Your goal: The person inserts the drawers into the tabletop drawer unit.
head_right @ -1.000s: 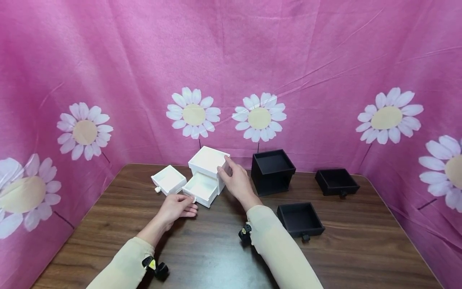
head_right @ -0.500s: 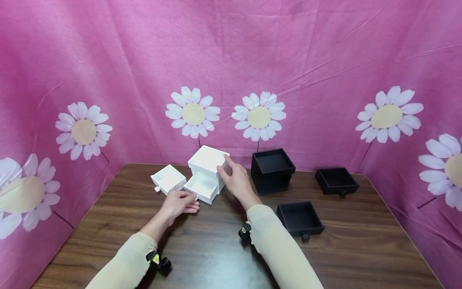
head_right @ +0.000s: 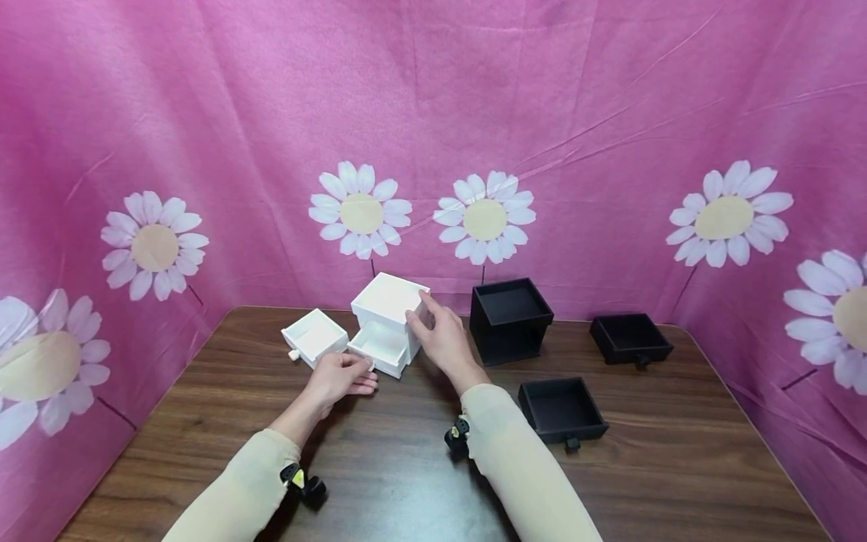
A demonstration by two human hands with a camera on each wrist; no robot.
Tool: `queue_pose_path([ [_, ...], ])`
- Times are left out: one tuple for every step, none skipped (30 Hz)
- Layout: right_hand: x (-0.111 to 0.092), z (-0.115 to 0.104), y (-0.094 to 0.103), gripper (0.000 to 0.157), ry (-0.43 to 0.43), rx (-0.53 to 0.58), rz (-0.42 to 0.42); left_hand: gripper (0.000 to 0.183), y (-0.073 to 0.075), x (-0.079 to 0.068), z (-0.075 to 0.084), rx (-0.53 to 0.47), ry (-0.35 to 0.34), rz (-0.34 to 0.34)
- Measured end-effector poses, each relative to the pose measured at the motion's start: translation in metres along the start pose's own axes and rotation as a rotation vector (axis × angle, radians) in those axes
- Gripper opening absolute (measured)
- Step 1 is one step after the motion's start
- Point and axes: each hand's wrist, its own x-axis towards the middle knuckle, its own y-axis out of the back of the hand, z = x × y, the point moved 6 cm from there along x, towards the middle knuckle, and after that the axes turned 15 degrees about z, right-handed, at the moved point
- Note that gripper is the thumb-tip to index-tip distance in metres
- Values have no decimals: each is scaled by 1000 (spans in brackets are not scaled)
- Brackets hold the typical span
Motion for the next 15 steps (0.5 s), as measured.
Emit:
queue_pose_path([
  [0,0,0,58,-2,-1,-1,28,0,0,0,0,0,1],
  [0,0,0,58,-1,-1,-1,28,0,1,0,1,0,0],
  [0,0,0,58,-1,-2,-1,28,-1,1,0,0,2,0],
  [0,0,0,58,-1,-1,-2,28,-1,2,0,-1,3,0],
  [0,0,0,58,0,0,-3,28,-1,3,0,-2,8,1],
  [0,0,-1,58,0,1,-3,28,-2,3,0,-3,10,2],
  [0,0,-1,58,0,1,-4,28,-2,4,0,-4,13,3],
  [1,0,-1,58,0,2,-5,28,-2,5,-1,-5,12,3],
  [1,0,-1,58,-2,2,-5,28,-3,6,-1,-7,13,3],
  [1,0,-1,58,-3,3,-5,28,-3,7,-1,-8,16,3],
  [1,0,-1,58,-3,2,-3,29,-3,8,-1,-8,18,3],
  [1,1,-1,58,-5,2,-1,28,-4,9,-1,-9,18,1],
  [1,1,-1,57,-5,2,1,28,-4,10,-1,-10,19,2],
  [1,2,-1,57,-6,3,3,28,-5,11,-2,-11,20,2],
  [2,2,-1,57,-6,4,5,28,-5,11,-2,-11,24,3],
])
